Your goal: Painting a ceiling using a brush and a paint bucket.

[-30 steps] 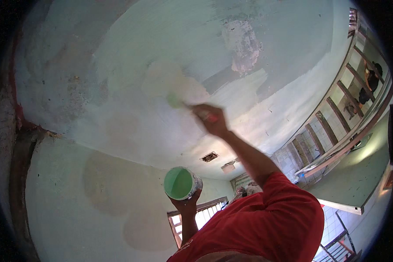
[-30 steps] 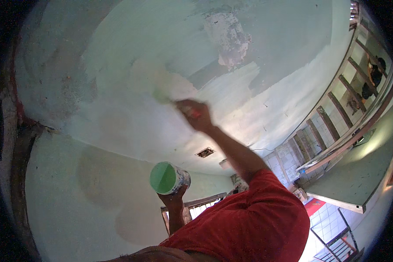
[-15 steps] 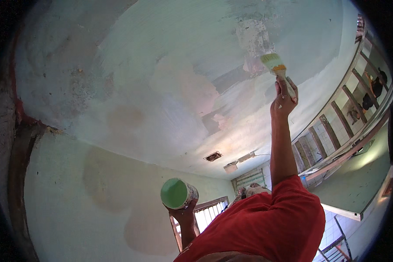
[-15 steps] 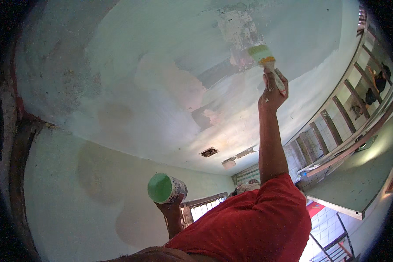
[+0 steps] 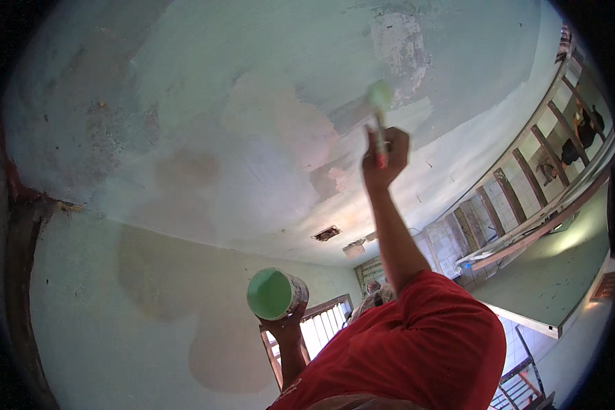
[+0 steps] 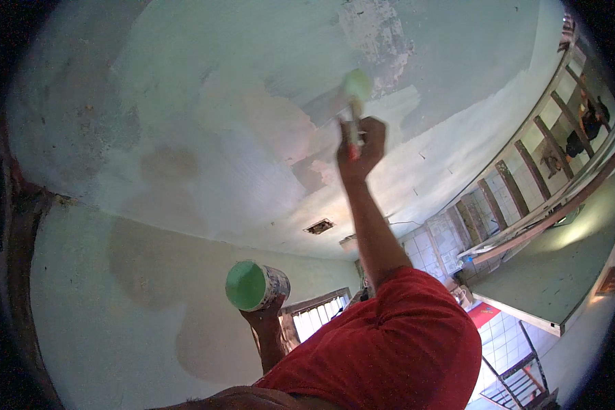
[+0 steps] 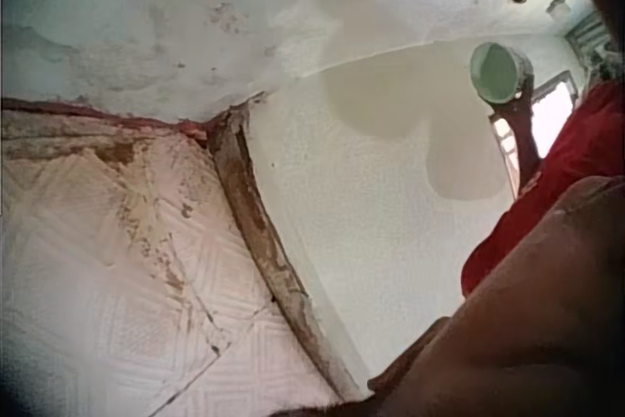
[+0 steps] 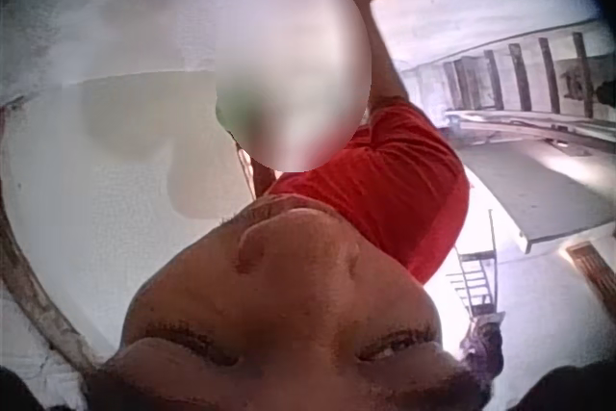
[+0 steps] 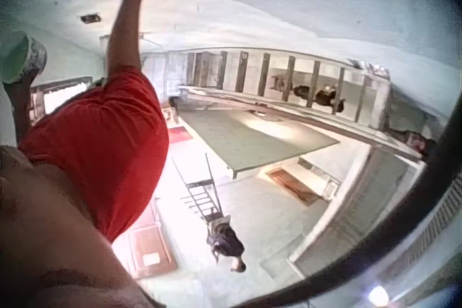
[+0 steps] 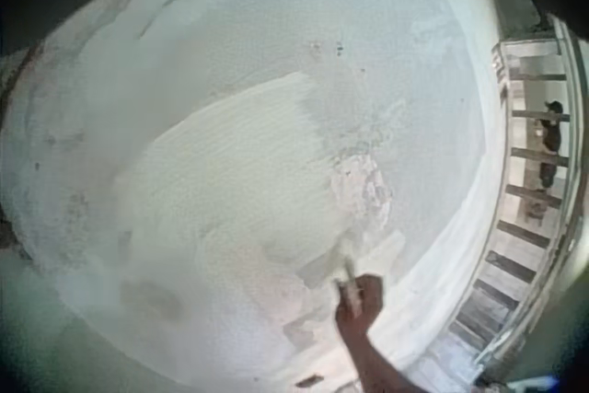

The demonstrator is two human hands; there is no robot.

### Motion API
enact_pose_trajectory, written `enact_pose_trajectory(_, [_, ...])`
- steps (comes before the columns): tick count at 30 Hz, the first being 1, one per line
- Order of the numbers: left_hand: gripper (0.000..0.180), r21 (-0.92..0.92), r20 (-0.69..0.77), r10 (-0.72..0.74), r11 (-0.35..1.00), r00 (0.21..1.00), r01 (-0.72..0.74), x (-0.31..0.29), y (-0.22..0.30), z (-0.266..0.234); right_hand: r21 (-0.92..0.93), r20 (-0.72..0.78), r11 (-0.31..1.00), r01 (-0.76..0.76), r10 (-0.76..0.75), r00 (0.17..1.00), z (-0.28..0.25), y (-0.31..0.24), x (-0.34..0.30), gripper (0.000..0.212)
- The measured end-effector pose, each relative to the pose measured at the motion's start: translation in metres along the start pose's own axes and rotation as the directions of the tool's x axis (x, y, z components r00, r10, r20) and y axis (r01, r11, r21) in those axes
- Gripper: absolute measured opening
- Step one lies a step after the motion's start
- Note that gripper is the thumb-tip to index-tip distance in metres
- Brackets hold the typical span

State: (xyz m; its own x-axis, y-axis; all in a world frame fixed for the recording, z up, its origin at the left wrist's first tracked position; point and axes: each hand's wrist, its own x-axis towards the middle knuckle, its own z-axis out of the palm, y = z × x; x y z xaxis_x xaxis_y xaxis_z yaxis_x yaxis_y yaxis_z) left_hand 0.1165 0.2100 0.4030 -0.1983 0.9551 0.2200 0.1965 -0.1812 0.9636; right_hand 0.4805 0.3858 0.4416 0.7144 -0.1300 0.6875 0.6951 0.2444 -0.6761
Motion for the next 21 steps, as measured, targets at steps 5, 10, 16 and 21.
enact_pose_trajectory(5, [0.097, -0.113, 0.020, -0.072, 0.991, 0.997, 0.074, 0.008, -0.006, 0.012, 0.329, 0.287, 0.932, -0.150, 0.052, 0.956, 0.004, -0.088, -0.061, 0.026])
enact_pose_trajectory(10, [0.094, -0.091, 0.187, 0.042, 0.996, 0.981, -0.025, 0.020, -0.003, 0.019, 0.443, 0.585, 0.763, -0.471, 0.153, 0.797, -0.017, -0.100, -0.036, 0.024])
enact_pose_trajectory(16, [0.100, -0.132, 0.196, -0.031, 0.990, 0.980, 0.057, 0.013, 0.012, 0.015, 0.374, 0.520, 0.792, -0.484, 0.253, 0.816, -0.033, 0.025, 0.058, 0.017])
enact_pose_trajectory(21, [0.107, -0.029, 0.044, -0.075, 0.997, 0.996, 0.076, -0.003, 0.017, -0.001, 0.329, 0.059, 0.931, -0.159, 0.148, 0.987, -0.051, 0.068, 0.085, 0.021])
